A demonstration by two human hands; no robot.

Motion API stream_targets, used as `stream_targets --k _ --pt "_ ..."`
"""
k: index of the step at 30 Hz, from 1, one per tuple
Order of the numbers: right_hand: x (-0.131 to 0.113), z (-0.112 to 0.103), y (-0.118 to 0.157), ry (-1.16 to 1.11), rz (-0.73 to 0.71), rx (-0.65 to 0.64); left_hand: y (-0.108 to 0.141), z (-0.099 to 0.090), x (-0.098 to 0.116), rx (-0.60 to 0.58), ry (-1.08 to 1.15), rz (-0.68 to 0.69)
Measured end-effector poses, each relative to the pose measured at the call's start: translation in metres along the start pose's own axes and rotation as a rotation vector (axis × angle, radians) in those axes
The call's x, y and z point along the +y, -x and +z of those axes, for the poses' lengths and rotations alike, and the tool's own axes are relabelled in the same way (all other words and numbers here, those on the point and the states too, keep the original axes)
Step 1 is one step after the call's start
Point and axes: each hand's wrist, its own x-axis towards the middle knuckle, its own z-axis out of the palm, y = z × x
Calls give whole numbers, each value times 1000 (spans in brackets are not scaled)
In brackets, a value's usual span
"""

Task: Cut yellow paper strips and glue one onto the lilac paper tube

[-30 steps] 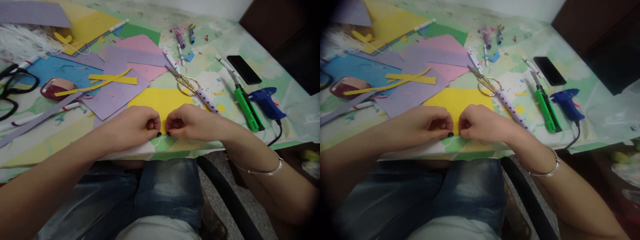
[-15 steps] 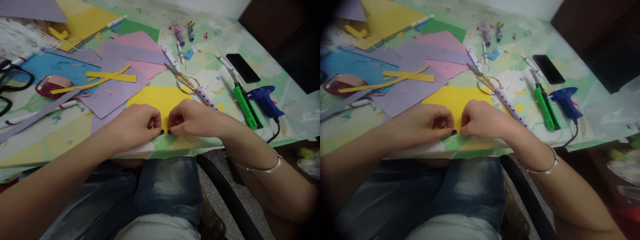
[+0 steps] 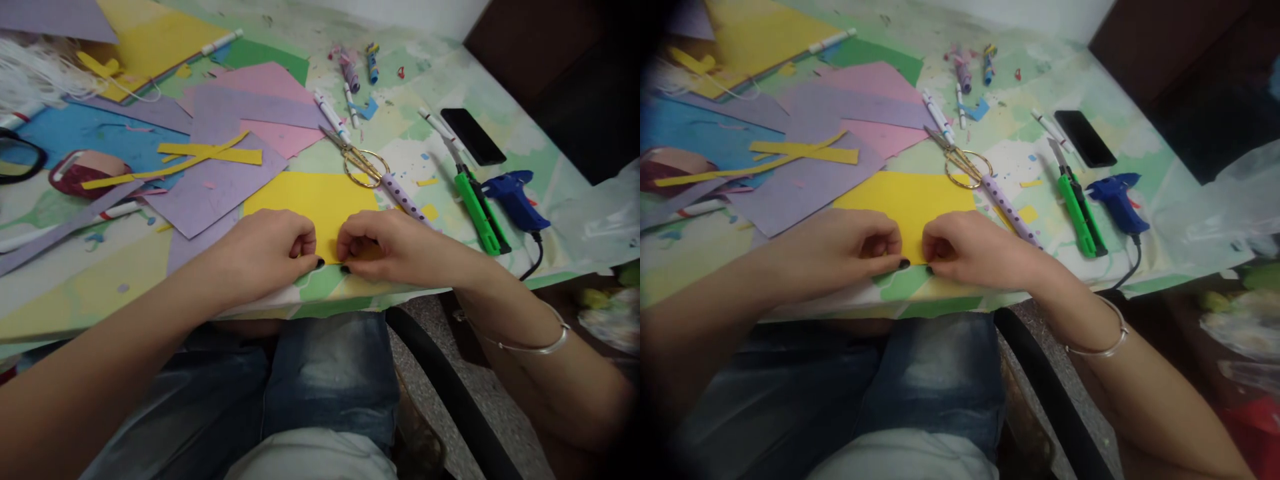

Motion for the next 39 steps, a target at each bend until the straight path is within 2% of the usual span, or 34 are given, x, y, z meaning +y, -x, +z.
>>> stream_targets --k 6,14,23,28,35,39 --pt "6 9 7 10 -53 103 -1 6 2 40 99 77" --pt "1 4 -2 -63 120 33 -4 12 8 60 51 159" --pt "-6 -3 -6 -53 227 -29 -6 11 15 31 13 76" --pt "0 -4 -2 -54 164 -48 -5 12 14 28 37 54" --pt "8 2 10 -31 52 57 -1 25 5 165 67 188" --pt "7 2 9 -34 69 31 1 28 4 202 57 212"
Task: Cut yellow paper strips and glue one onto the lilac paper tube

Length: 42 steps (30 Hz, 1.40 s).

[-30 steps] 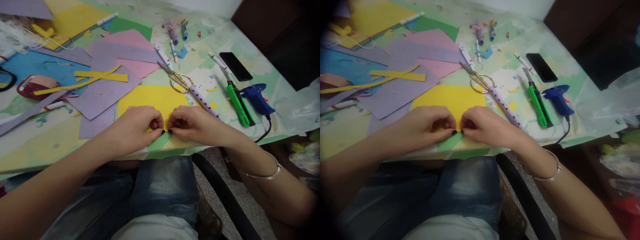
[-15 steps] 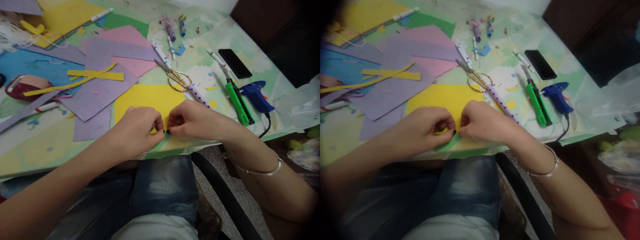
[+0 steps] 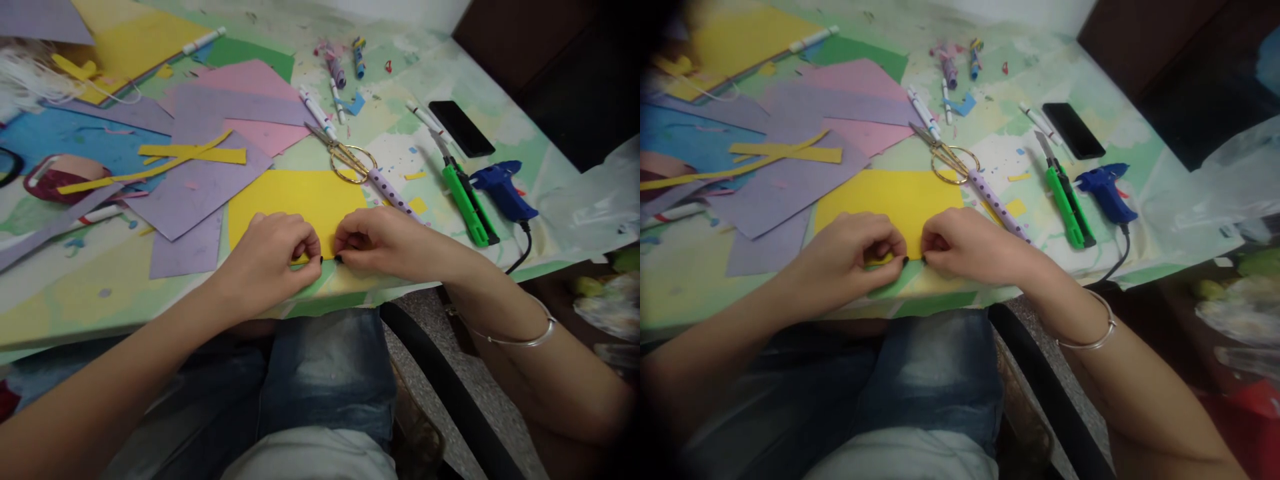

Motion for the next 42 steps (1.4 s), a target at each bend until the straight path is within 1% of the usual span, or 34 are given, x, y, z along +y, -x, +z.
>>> stream_targets --k 6,9,12,17,21,23,25,28,31,33,38,42 --pt "-6 -9 -11 40 46 -142 -1 0 2 12 10 -9" --pt "-8 -11 -13 72 50 -168 -2 0 3 5 22 -37" --pt "-9 -8 -8 126 16 -120 -2 1 2 8 27 -31" --pt "-2 1 5 183 -132 24 -1 5 -1 38 4 11" --pt "3 7 11 248 -233 70 0 4 -2 44 5 31" --pt "1 8 11 277 -226 67 1 4 -2 42 23 31" --pt "-1 8 9 283 -188 56 1 3 -2 43 42 28" --pt "-3 5 7 214 -113 41 1 3 -2 41 47 39" --pt "1 3 7 140 -54 59 1 3 -2 44 40 40" --pt "6 4 10 132 -58 94 2 3 -1 47 37 27" --pt "13 7 15 140 -122 165 1 1 4 46 36 -17" --pt "14 7 10 100 -77 128 -5 1 9 34 35 -60"
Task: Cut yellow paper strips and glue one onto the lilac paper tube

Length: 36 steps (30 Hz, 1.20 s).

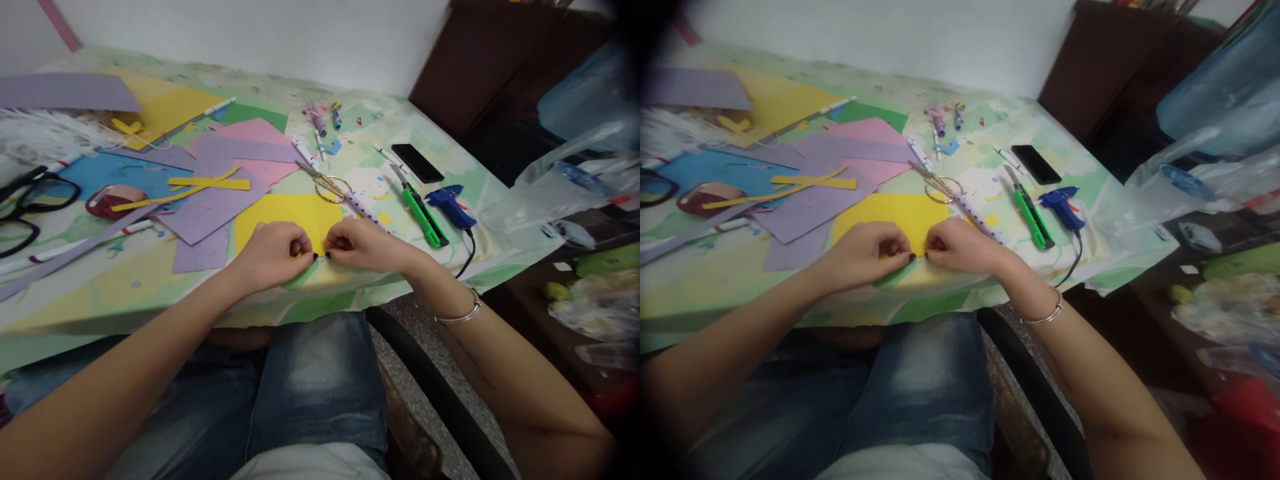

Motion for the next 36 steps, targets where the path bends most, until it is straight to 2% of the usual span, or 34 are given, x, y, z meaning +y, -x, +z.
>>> stream_targets --k 6,15,18,22,28,32,36 --pt "7 -3 -4 -142 53 -47 -7 3 5 -17 37 8" --pt "13 -5 4 -90 1 -40 -5 7 -2 13 19 126" --pt "8 -7 1 -72 57 -59 -4 7 -6 2 20 211" --pt "10 -12 0 -200 132 -81 -4 7 -8 8 6 254" --pt "29 -14 13 -335 50 -26 -6 10 -10 32 57 288" --pt "28 -5 20 -334 6 46 -6 11 -11 50 83 285" --pt "26 2 18 -312 12 101 -4 12 -13 48 115 344"
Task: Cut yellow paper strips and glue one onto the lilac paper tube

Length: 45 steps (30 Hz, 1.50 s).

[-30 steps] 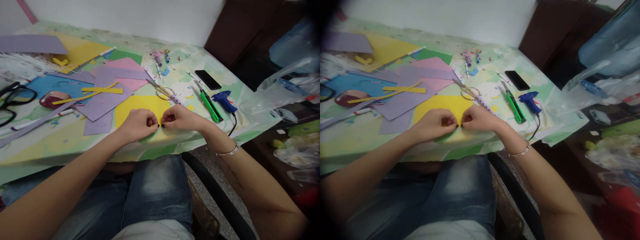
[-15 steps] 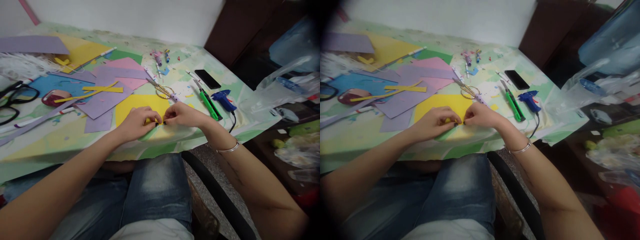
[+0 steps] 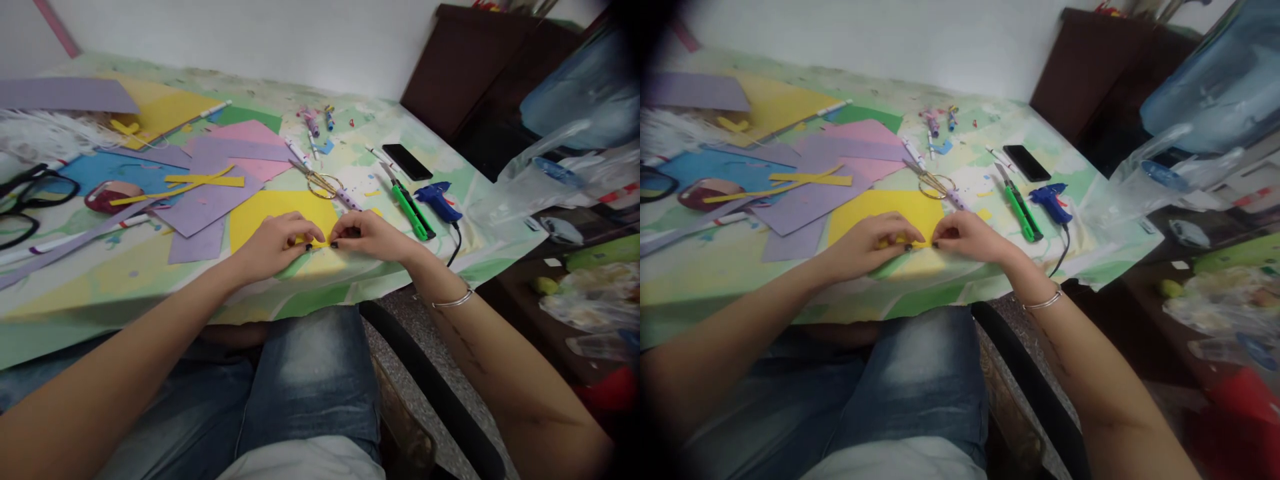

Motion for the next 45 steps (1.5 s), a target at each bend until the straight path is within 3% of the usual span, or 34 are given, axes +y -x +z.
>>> stream_targets --k 4,11,20,27,30,37,45 --pt "-2 1 -5 126 3 -16 3 2 -3 -4 -1 98" --pt "-15 -7 -12 111 228 -43 6 5 -7 16 -103 149" --pt "-10 -25 -9 102 160 -209 7 7 -3 22 -179 181" --pt "1 -17 8 160 22 -7 8 9 -5 27 -176 180" --pt "-2 -14 7 213 -7 -3 9 10 -6 20 -200 172" --pt "-15 -18 -9 192 349 -93 10 12 -6 -74 -296 155" --pt "-19 -28 -12 180 400 -145 7 11 -5 -99 -373 147"
